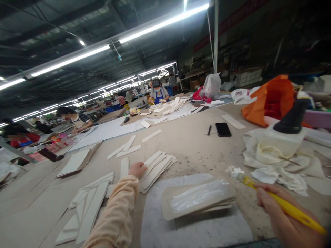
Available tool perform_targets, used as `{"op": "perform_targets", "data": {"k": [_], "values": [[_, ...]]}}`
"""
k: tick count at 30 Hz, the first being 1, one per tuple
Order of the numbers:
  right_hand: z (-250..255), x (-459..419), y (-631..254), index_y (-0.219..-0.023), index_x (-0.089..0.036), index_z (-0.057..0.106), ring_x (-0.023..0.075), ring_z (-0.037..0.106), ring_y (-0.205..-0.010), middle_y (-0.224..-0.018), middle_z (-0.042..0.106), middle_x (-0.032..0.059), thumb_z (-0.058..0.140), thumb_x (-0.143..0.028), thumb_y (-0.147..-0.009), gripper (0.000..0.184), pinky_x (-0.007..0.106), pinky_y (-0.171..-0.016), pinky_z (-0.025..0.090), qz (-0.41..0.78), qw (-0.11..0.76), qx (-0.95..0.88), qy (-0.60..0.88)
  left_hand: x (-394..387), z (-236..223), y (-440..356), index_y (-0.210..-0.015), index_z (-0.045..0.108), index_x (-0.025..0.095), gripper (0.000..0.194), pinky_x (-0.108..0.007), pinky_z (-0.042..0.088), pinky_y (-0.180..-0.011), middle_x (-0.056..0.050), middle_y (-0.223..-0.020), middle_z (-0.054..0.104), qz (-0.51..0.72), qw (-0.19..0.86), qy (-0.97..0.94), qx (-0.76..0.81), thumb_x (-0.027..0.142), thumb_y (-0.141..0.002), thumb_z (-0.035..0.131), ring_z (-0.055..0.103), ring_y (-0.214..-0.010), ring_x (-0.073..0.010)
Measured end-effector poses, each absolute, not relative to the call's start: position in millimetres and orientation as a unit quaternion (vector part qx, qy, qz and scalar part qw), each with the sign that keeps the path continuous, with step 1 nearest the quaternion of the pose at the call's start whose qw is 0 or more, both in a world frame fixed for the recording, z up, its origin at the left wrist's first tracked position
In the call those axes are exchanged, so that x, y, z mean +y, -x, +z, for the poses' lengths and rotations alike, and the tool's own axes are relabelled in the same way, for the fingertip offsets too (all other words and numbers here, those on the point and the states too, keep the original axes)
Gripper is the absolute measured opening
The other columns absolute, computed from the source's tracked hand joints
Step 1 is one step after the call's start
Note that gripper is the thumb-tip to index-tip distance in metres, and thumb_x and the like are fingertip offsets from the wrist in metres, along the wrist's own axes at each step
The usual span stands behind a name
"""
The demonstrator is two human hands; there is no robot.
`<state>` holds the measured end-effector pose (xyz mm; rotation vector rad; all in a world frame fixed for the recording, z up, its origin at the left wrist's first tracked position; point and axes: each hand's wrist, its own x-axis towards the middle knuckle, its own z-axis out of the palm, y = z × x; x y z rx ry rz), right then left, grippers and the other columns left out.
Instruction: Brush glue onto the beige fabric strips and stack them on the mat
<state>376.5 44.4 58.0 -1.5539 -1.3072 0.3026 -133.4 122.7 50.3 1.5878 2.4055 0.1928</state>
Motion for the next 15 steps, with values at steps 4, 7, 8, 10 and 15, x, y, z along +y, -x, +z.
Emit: {"op": "perform_targets", "data": {"k": [4,7,8,10,15], "values": [[61,41,-380,-0.090,-0.027,0.065,0.0228,0.066,-0.063,-0.069,0.066,0.0013,0.055,-0.054,-0.083,0.030,0.031,-0.056,0.052,0.160,0.528,-0.550,0.627,111,54,129,-0.116,0.059,0.017,0.032,-0.043,0.053,-0.087,-0.008,-0.119,0.061,0.061,0.095,-0.551,0.827,0.036,-0.090,0.057,0.061,-0.103,-0.0217],[65,40,-380,-0.088,-0.027,0.064,0.0230,0.065,-0.063,-0.070,0.065,0.0028,0.054,-0.049,-0.085,0.025,0.033,-0.058,0.052,0.161,0.542,-0.559,0.606,103,58,127,-0.114,0.060,0.017,0.030,-0.041,0.053,-0.085,-0.008,-0.116,0.062,0.059,0.079,-0.554,0.827,0.036,-0.091,0.057,0.062,-0.099,-0.0205],[66,40,-380,-0.089,-0.026,0.064,0.0227,0.065,-0.062,-0.071,0.065,0.0032,0.054,-0.048,-0.086,0.025,0.033,-0.058,0.051,0.160,0.547,-0.562,0.600,101,59,126,-0.113,0.060,0.017,0.029,-0.040,0.054,-0.084,-0.007,-0.115,0.063,0.059,0.072,-0.553,0.828,0.036,-0.091,0.057,0.063,-0.098,-0.0200],[67,40,-379,-0.090,-0.025,0.064,0.0213,0.064,-0.060,-0.071,0.064,0.0029,0.055,-0.046,-0.086,0.023,0.032,-0.057,0.051,0.156,0.557,-0.568,0.585,96,62,122,-0.111,0.061,0.017,0.028,-0.039,0.054,-0.083,-0.007,-0.112,0.063,0.063,0.052,-0.550,0.831,0.036,-0.090,0.058,0.063,-0.096,-0.0189],[63,42,-376,-0.105,-0.025,0.065,0.0168,0.064,-0.062,-0.081,0.067,0.0026,0.058,-0.039,-0.088,0.022,0.029,-0.062,0.055,0.191,0.598,-0.570,0.530,81,86,97,-0.096,0.060,0.018,0.025,-0.034,0.049,-0.080,-0.005,-0.088,0.066,0.122,-0.010,-0.553,0.824,0.030,-0.097,0.039,0.064,-0.085,-0.0185]]}}
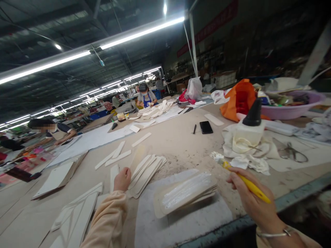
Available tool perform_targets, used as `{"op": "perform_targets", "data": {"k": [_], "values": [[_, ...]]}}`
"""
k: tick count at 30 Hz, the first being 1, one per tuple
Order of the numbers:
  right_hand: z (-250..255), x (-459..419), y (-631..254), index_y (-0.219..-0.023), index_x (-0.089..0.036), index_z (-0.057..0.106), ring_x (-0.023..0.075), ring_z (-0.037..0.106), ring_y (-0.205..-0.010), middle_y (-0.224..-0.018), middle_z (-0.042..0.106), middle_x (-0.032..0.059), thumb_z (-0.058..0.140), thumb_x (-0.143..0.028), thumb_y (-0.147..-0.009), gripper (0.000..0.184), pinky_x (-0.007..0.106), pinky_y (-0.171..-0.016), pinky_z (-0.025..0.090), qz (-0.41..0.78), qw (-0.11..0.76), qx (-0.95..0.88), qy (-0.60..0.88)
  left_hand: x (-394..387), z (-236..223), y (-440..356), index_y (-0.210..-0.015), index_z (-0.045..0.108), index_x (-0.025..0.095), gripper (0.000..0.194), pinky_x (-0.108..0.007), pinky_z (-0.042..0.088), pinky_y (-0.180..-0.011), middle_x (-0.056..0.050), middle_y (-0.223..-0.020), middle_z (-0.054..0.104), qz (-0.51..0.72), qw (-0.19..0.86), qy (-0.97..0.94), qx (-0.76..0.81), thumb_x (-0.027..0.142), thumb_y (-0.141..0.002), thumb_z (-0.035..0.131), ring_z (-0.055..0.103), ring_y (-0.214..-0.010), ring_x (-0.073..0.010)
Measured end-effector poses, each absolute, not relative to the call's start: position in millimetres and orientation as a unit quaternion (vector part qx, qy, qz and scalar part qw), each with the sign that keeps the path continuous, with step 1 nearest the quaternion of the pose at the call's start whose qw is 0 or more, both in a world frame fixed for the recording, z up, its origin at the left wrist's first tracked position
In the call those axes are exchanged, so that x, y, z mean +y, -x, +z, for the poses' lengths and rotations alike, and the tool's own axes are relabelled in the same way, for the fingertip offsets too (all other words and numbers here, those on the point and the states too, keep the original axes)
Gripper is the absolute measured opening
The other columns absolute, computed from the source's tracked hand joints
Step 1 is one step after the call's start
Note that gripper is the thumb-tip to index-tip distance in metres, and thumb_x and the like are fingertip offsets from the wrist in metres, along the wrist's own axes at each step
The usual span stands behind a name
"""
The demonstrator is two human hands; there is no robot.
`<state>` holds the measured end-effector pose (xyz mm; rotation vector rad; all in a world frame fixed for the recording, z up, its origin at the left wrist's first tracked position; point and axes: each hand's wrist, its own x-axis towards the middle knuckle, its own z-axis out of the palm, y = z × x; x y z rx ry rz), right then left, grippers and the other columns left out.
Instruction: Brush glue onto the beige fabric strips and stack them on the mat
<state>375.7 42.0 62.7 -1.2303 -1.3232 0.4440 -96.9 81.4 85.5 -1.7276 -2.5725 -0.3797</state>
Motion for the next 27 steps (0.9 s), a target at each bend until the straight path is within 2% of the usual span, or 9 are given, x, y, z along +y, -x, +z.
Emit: {"op": "perform_targets", "data": {"k": [3,7,11,14,16,18,20,22,27], "values": [[62,43,-370,-0.109,-0.025,0.063,0.0167,0.067,-0.070,-0.093,0.069,0.0047,0.057,-0.035,-0.091,0.022,0.030,-0.068,0.057,0.251,0.625,-0.565,0.476,64,111,66,-0.097,0.057,0.022,0.030,-0.027,0.047,-0.076,-0.003,-0.088,0.067,-0.166,0.005,0.602,-0.781,0.036,-0.096,0.031,0.063,-0.084,-0.0177],[63,45,-357,-0.100,-0.024,0.059,0.0208,0.068,-0.094,-0.106,0.067,0.0067,0.055,-0.035,-0.093,0.014,0.037,-0.085,0.056,0.338,0.651,-0.530,0.426,38,139,15,-0.092,0.060,0.024,0.031,-0.024,0.046,-0.064,0.001,-0.082,0.067,-0.230,-0.083,0.687,-0.684,0.048,-0.090,0.040,0.062,-0.074,-0.0165],[63,45,-344,-0.099,-0.026,0.044,0.0212,0.064,-0.108,-0.124,0.061,0.0075,0.057,-0.038,-0.091,0.019,0.041,-0.092,0.052,0.433,0.650,-0.502,0.371,23,144,-37,-0.084,0.064,0.025,0.026,-0.025,0.045,-0.064,0.002,-0.077,0.068,-0.222,-0.181,0.744,-0.603,0.043,-0.089,0.045,0.061,-0.070,-0.0166],[65,43,-340,-0.094,-0.026,0.041,0.0183,0.066,-0.090,-0.101,0.065,0.0026,0.063,-0.040,-0.086,0.027,0.034,-0.081,0.054,0.414,0.629,-0.519,0.404,21,135,-68,-0.082,0.066,0.024,0.027,-0.026,0.045,-0.066,0.001,-0.077,0.068,-0.195,-0.249,0.750,-0.581,0.040,-0.089,0.045,0.060,-0.070,-0.0168],[65,42,-340,-0.087,-0.025,0.043,0.0145,0.059,-0.069,-0.077,0.057,-0.0034,0.067,-0.040,-0.081,0.029,0.027,-0.065,0.050,0.353,0.609,-0.534,0.469,22,128,-79,-0.080,0.066,0.023,0.026,-0.026,0.044,-0.067,0.000,-0.076,0.067,-0.190,-0.296,0.735,-0.580,0.040,-0.088,0.047,0.059,-0.072,-0.0168],[64,43,-342,-0.081,-0.024,0.044,0.0115,0.047,-0.055,-0.065,0.045,-0.0066,0.068,-0.041,-0.080,0.030,0.024,-0.053,0.041,0.297,0.592,-0.537,0.522,24,121,-80,-0.084,0.067,0.022,0.024,-0.026,0.043,-0.063,0.000,-0.074,0.065,-0.200,-0.368,0.694,-0.586,0.041,-0.083,0.053,0.057,-0.069,-0.0160],[61,47,-344,-0.080,-0.023,0.044,0.0104,0.039,-0.050,-0.061,0.040,-0.0077,0.068,-0.043,-0.079,0.031,0.024,-0.049,0.036,0.266,0.589,-0.531,0.549,25,114,-73,-0.095,0.067,0.020,0.030,-0.024,0.043,-0.060,-0.001,-0.077,0.064,-0.240,-0.463,0.627,-0.579,0.042,-0.075,0.063,0.056,-0.068,-0.0143],[57,52,-344,-0.081,-0.023,0.045,0.0105,0.039,-0.051,-0.063,0.041,-0.0074,0.069,-0.044,-0.077,0.032,0.024,-0.050,0.036,0.248,0.590,-0.526,0.559,26,109,-60,-0.106,0.064,0.017,0.046,-0.023,0.044,-0.060,-0.002,-0.083,0.063,-0.286,-0.527,0.565,-0.567,0.040,-0.067,0.070,0.057,-0.069,-0.0130],[51,61,-340,-0.085,-0.023,0.046,0.0109,0.044,-0.055,-0.072,0.050,-0.0050,0.070,-0.044,-0.077,0.033,0.024,-0.053,0.038,0.243,0.597,-0.532,0.549,30,108,-37,-0.108,0.059,0.014,0.052,-0.024,0.046,-0.060,0.000,-0.078,0.061,-0.319,-0.509,0.520,-0.607,0.040,-0.065,0.070,0.056,-0.066,-0.0115]]}}
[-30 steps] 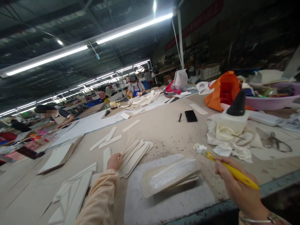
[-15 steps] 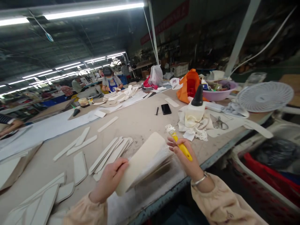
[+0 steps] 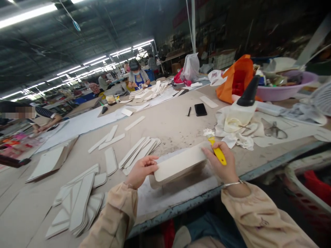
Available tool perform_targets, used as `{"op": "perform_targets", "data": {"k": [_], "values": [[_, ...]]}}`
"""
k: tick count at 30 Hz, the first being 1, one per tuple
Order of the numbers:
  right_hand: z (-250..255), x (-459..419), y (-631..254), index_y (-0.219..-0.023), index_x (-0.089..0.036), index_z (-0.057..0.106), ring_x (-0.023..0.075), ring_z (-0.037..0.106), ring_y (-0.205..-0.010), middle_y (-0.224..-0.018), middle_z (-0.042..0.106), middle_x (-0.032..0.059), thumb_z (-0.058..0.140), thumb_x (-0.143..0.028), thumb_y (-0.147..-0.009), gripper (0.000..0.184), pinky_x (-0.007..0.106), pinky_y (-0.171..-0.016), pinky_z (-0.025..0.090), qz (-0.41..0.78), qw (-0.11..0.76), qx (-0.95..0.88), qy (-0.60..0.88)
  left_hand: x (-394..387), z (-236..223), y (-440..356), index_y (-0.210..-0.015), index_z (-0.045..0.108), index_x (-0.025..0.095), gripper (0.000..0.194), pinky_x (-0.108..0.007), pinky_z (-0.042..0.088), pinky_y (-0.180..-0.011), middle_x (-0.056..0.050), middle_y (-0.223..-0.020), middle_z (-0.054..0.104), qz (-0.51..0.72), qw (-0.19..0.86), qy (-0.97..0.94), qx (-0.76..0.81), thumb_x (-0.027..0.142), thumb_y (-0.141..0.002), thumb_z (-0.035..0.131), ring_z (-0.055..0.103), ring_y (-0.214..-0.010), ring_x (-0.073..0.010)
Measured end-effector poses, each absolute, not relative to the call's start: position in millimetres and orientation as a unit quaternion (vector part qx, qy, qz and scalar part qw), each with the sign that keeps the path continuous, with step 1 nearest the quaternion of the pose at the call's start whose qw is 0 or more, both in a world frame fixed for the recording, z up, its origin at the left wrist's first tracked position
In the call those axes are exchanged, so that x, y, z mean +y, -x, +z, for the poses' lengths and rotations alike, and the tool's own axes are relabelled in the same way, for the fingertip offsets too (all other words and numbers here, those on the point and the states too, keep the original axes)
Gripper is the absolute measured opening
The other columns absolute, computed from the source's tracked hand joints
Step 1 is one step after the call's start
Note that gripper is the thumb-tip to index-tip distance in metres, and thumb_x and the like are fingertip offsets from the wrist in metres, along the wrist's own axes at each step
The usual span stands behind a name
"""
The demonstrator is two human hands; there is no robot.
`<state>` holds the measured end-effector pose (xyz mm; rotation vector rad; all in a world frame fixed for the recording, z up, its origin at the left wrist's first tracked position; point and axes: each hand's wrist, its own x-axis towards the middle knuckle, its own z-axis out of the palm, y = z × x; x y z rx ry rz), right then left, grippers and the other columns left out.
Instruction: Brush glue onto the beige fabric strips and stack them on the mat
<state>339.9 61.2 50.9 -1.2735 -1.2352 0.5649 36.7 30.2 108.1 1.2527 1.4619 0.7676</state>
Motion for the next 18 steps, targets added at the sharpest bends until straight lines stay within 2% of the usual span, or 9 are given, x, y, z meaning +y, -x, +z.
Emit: {"op": "perform_targets", "data": {"k": [9,18], "values": [[39,65,-334,-0.084,-0.023,0.050,0.0131,0.049,-0.057,-0.070,0.052,-0.0038,0.063,-0.047,-0.080,0.028,0.025,-0.055,0.039,0.190,0.528,-0.592,0.579,35,87,-35,-0.086,0.058,0.019,0.039,-0.024,0.039,-0.049,0.005,-0.056,0.057,0.263,0.429,-0.532,0.681,0.043,-0.060,0.073,0.054,-0.050,-0.0120],[32,67,-331,-0.087,-0.023,0.050,0.0129,0.045,-0.049,-0.061,0.049,-0.0054,0.060,-0.044,-0.083,0.024,0.026,-0.052,0.037,0.173,0.485,-0.630,0.582,31,71,-29,-0.089,0.060,0.020,0.030,-0.026,0.041,-0.054,0.004,-0.059,0.061,0.211,0.348,-0.581,0.705,0.038,-0.066,0.068,0.057,-0.054,-0.0145]]}}
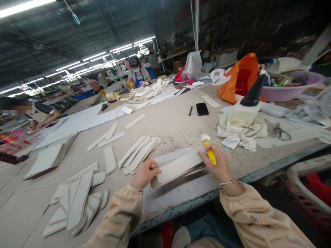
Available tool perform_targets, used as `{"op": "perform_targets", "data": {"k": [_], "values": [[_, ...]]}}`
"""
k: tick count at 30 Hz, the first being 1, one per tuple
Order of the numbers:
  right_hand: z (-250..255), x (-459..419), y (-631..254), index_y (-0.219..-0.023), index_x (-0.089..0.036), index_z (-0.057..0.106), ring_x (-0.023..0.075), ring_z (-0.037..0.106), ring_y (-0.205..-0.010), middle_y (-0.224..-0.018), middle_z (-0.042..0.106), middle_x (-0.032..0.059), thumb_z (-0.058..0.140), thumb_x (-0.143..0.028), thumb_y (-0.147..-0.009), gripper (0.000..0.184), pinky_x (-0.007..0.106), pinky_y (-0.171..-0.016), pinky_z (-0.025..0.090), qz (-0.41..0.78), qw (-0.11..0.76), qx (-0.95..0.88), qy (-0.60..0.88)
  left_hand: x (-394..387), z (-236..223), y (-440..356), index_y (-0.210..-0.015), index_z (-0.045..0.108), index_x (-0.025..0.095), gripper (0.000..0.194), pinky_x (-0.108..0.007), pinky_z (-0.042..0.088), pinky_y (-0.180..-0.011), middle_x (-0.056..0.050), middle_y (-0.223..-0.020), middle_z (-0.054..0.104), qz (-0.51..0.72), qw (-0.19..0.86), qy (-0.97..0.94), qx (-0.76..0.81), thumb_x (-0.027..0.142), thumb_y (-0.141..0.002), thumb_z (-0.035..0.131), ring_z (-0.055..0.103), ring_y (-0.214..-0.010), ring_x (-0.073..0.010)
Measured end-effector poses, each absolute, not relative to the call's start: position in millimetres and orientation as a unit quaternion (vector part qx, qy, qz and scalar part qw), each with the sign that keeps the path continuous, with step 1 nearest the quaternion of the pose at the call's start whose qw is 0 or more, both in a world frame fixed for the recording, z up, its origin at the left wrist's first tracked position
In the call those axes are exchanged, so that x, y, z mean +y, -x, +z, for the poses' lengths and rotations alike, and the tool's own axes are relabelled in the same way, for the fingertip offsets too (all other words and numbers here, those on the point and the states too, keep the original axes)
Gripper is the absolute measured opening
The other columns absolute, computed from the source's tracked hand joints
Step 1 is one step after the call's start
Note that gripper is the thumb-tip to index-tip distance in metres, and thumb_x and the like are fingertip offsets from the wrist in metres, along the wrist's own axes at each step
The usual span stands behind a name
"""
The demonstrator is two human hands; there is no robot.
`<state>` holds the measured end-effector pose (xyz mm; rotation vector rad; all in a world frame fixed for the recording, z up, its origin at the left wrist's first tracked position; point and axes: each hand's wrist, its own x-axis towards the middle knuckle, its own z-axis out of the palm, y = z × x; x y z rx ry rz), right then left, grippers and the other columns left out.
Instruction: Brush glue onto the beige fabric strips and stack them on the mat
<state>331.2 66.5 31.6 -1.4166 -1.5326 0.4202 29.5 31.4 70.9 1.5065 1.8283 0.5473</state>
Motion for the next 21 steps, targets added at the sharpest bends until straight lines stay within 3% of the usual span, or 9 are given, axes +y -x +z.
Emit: {"op": "perform_targets", "data": {"k": [7,16,21], "values": [[28,69,-332,-0.088,-0.023,0.050,0.0161,0.055,-0.055,-0.067,0.056,-0.0027,0.058,-0.042,-0.086,0.020,0.027,-0.055,0.040,0.137,0.451,-0.654,0.592,31,77,-33,-0.087,0.066,0.020,0.027,-0.027,0.040,-0.059,0.003,-0.061,0.064,0.168,0.283,-0.613,0.719,0.038,-0.067,0.067,0.059,-0.059,-0.0164],[28,73,-332,-0.094,-0.022,0.052,0.0240,0.062,-0.080,-0.084,0.063,0.0062,0.053,-0.028,-0.088,0.008,0.033,-0.069,0.046,0.096,0.383,-0.687,0.610,32,90,-40,-0.086,0.070,0.021,0.026,-0.028,0.038,-0.062,0.001,-0.066,0.066,0.076,0.231,-0.671,0.701,0.041,-0.075,0.057,0.061,-0.065,-0.0193],[27,76,-337,-0.098,-0.022,0.048,0.0274,0.064,-0.085,-0.090,0.065,0.0079,0.056,-0.029,-0.085,0.017,0.038,-0.073,0.048,0.130,0.378,-0.650,0.646,33,90,-40,-0.089,0.068,0.019,0.029,-0.030,0.041,-0.068,-0.002,-0.074,0.068,0.057,0.232,-0.679,0.694,0.042,-0.078,0.054,0.062,-0.072,-0.0209]]}}
